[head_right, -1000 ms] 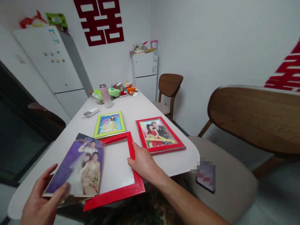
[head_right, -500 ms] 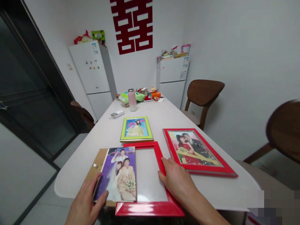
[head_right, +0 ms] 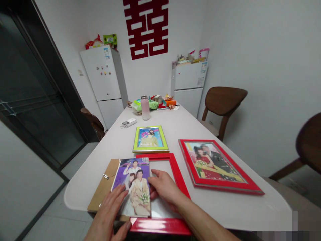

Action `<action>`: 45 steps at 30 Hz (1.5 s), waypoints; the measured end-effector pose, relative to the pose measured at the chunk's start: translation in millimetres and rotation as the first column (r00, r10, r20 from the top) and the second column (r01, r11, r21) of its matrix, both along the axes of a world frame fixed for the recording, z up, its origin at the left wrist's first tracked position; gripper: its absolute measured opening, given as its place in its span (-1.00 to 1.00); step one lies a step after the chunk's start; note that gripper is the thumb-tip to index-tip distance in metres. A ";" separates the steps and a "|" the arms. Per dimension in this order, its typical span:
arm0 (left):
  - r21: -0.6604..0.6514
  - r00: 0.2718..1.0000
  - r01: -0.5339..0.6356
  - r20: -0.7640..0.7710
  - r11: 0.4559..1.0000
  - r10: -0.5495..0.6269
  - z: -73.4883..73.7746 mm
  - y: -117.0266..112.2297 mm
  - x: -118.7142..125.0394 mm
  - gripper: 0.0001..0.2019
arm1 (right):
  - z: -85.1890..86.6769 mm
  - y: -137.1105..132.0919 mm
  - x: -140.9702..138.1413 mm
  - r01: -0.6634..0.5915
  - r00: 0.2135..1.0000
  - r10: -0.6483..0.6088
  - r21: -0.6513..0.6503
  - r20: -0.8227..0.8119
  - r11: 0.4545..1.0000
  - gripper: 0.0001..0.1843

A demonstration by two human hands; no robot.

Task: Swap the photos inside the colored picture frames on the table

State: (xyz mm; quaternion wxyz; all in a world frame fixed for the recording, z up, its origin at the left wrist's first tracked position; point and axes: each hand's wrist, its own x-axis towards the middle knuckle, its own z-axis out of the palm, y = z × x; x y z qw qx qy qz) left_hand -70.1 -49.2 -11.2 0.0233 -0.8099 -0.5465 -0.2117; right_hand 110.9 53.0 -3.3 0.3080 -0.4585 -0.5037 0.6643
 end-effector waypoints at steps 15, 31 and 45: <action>0.171 0.771 -0.147 0.636 0.974 0.005 27.9 17.5 40.0 -0.58 | 56.7 -21.7 -16.0 0.140 0.950 -0.083 0.173 -0.300 0.975 -0.58; -0.312 0.565 0.070 0.795 0.947 0.220 20.5 26.2 55.4 -0.52 | 32.2 -1.5 57.3 0.254 0.964 -0.247 0.063 -0.093 0.965 -0.58; -0.329 0.990 0.029 0.142 0.944 0.019 15.4 23.1 58.8 -0.49 | 12.3 21.2 48.1 -0.012 0.814 -0.302 0.534 0.496 0.845 -0.61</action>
